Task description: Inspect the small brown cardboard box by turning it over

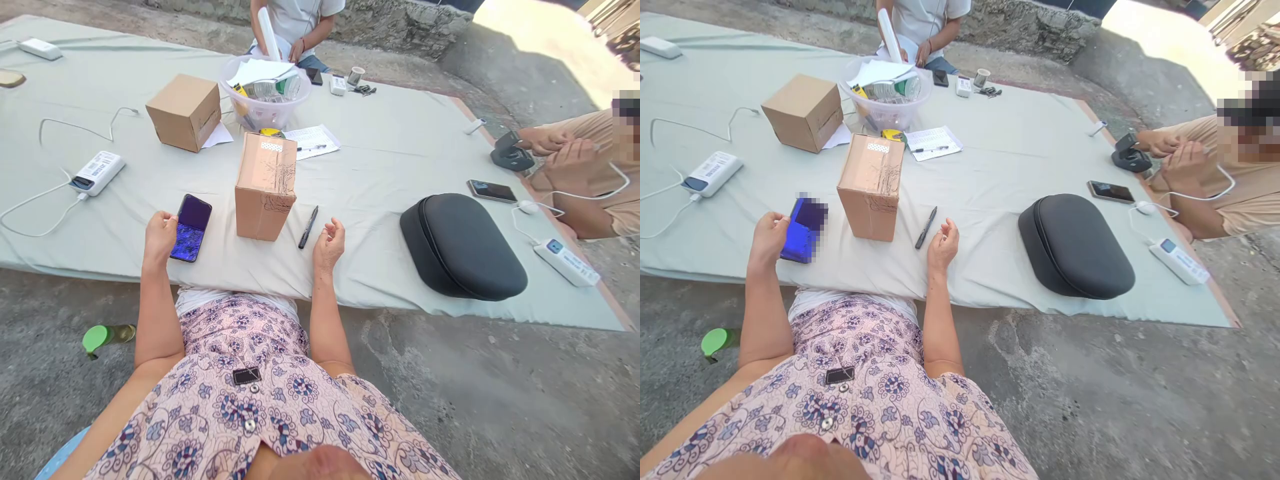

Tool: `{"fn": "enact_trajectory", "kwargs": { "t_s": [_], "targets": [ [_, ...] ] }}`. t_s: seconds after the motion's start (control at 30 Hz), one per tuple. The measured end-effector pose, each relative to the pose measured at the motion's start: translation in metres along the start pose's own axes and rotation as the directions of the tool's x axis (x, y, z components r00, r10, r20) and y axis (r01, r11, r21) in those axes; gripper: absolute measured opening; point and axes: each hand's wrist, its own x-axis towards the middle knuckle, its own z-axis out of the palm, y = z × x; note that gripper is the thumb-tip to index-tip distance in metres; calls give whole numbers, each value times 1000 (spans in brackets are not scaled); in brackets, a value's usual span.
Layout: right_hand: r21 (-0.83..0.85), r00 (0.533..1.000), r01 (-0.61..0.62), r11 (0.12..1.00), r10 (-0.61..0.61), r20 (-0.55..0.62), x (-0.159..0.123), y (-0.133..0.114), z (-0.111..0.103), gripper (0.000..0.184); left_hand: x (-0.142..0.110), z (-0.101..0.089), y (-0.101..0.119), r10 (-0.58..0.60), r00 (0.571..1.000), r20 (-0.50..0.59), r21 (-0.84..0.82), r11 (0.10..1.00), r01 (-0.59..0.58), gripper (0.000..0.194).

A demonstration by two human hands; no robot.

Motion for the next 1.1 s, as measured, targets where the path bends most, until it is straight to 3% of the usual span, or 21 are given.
{"fn": "enact_trajectory", "kwargs": {
  "t_s": [0.07,0.13,0.2,0.27,0.37,0.43,0.5,0.57,0.67,0.73,0.77,0.83,0.9,1.0,1.1],
  "targets": [
    [50,1000,-10,999,12,-24,-1,-3,-2,41,-2,-2,7,-74,997,3,-238,969,73,13],
    [112,999,-13,994,18,-43,-2,-6,-4,39,-4,-6,15,-76,997,-8,-394,917,67,14],
    [187,998,-10,982,22,-62,-5,-11,-5,37,-10,-8,23,25,999,-20,-550,835,-32,15],
    [255,996,-13,967,34,-79,-10,-17,-6,34,-20,-8,31,159,987,-41,-702,698,-141,25],
    [312,995,-26,950,54,-81,-23,-32,-12,33,-43,2,45,275,961,-39,-774,600,-203,35],
    [344,999,-46,938,49,-1,-33,-44,-20,37,-63,15,55,307,952,18,-794,583,-173,36],
    [394,981,-98,914,22,194,-40,-54,-30,47,-81,30,64,337,935,113,-820,563,-103,38],
    [445,880,-199,873,-41,473,-44,-63,-40,62,-98,46,71,352,912,210,-840,542,-15,41],
    [440,579,-366,820,-169,797,-47,-73,-55,85,-115,63,76,330,893,306,-847,523,97,42],
    [379,390,-417,826,-214,895,-49,-80,-63,92,-121,70,77,316,896,311,-850,514,114,40],
    [347,321,-423,837,-220,921,-50,-83,-66,92,-123,71,77,313,901,302,-853,511,109,39],
    [308,244,-414,856,-222,944,-54,-90,-69,85,-125,74,76,310,909,278,-855,511,87,35],
    [312,251,-400,862,-225,942,-58,-95,-69,73,-125,75,75,305,920,248,-855,515,60,32],
    [332,328,-393,857,-207,922,-61,-100,-68,58,-126,79,72,285,934,215,-860,508,43,30],
    [331,374,-401,854,-178,910,-62,-102,-68,54,-127,82,70,283,937,203,-868,495,39,29]
  ]
}}
